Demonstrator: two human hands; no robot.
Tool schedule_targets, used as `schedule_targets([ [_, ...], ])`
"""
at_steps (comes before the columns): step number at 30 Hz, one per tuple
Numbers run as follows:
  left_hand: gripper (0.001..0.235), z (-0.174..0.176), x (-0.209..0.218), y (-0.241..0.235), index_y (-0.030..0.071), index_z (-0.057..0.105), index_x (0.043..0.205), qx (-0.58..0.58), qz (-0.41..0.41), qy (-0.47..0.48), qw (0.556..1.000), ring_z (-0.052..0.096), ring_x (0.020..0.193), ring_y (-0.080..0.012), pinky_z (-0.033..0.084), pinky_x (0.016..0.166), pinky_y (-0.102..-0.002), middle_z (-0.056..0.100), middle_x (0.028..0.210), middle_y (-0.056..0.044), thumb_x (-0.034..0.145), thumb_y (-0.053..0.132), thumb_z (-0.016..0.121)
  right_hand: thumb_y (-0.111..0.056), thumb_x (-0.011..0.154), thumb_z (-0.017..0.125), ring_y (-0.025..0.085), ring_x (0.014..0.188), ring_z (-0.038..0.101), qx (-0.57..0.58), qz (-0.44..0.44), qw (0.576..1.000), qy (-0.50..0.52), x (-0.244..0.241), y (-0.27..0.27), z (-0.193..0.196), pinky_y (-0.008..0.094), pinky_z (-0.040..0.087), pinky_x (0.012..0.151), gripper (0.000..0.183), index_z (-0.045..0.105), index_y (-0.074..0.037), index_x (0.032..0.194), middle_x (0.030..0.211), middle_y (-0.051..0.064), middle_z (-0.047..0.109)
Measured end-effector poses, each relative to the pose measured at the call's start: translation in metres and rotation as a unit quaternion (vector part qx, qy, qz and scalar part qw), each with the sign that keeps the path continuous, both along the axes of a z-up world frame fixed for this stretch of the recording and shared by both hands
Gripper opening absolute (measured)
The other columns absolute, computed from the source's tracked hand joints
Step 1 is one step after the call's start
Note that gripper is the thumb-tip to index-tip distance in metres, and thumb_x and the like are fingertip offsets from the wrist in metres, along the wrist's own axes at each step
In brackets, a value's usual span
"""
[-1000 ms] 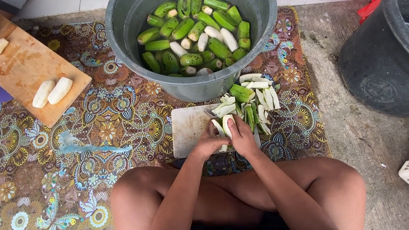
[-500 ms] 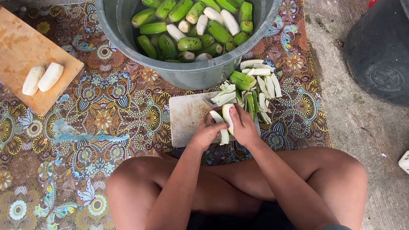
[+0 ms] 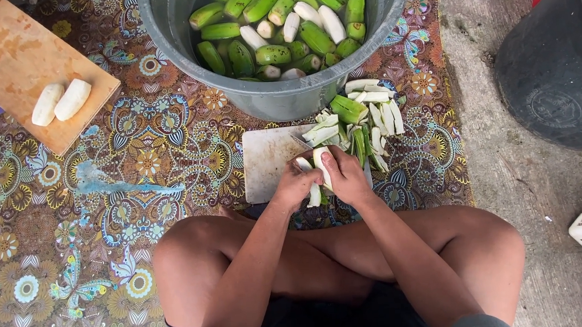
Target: The person sits on a mat and peels green bananas using a knife and their hands. They take bananas from a bucket of water, peel them on a cutting board, and place the peeled pieces into the bucket.
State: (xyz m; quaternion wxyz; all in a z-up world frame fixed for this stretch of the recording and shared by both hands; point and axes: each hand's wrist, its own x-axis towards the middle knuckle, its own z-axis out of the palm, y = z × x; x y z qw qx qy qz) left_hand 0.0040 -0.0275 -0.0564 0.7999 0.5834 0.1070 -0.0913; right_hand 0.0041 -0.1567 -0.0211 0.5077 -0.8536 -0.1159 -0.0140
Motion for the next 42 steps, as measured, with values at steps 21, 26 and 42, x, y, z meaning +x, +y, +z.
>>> schedule_targets([
  [21, 0.063, -0.025, 0.002, 0.018, -0.004, 0.067, 0.111, -0.021, 0.023, 0.053, 0.998, 0.064, 0.058, -0.0223, 0.056, 0.053, -0.035, 0.067, 0.073, -0.014, 0.048, -0.008, 0.064, -0.035, 0.094, 0.058, 0.033, 0.06, 0.061, -0.018, -0.019, 0.999, 0.03, 0.011, 0.001, -0.006, 0.046, 0.051, 0.066, 0.037, 0.06, 0.0, 0.105, 0.082, 0.025, 0.065],
  [26, 0.053, 0.018, 0.002, 0.019, 0.006, 0.071, 0.107, 0.072, -0.049, -0.016, 0.996, 0.057, 0.068, -0.0106, 0.051, 0.059, -0.024, 0.069, 0.085, -0.01, 0.056, 0.005, 0.083, -0.019, 0.097, 0.056, 0.026, 0.057, 0.067, 0.009, -0.007, 0.999, -0.035, 0.003, -0.001, 0.01, 0.036, 0.054, 0.057, 0.026, 0.06, 0.002, 0.113, 0.077, 0.016, 0.067],
  [42, 0.047, -0.005, -0.003, 0.006, 0.003, 0.074, 0.098, 0.068, 0.027, 0.017, 0.997, 0.05, 0.052, -0.0068, 0.038, 0.046, -0.019, 0.059, 0.057, -0.002, 0.053, -0.001, 0.061, -0.019, 0.098, 0.052, 0.034, 0.056, 0.063, -0.026, 0.007, 0.983, -0.18, 0.003, 0.005, 0.012, 0.037, 0.051, 0.053, 0.023, 0.073, -0.012, 0.092, 0.061, 0.013, 0.062],
])
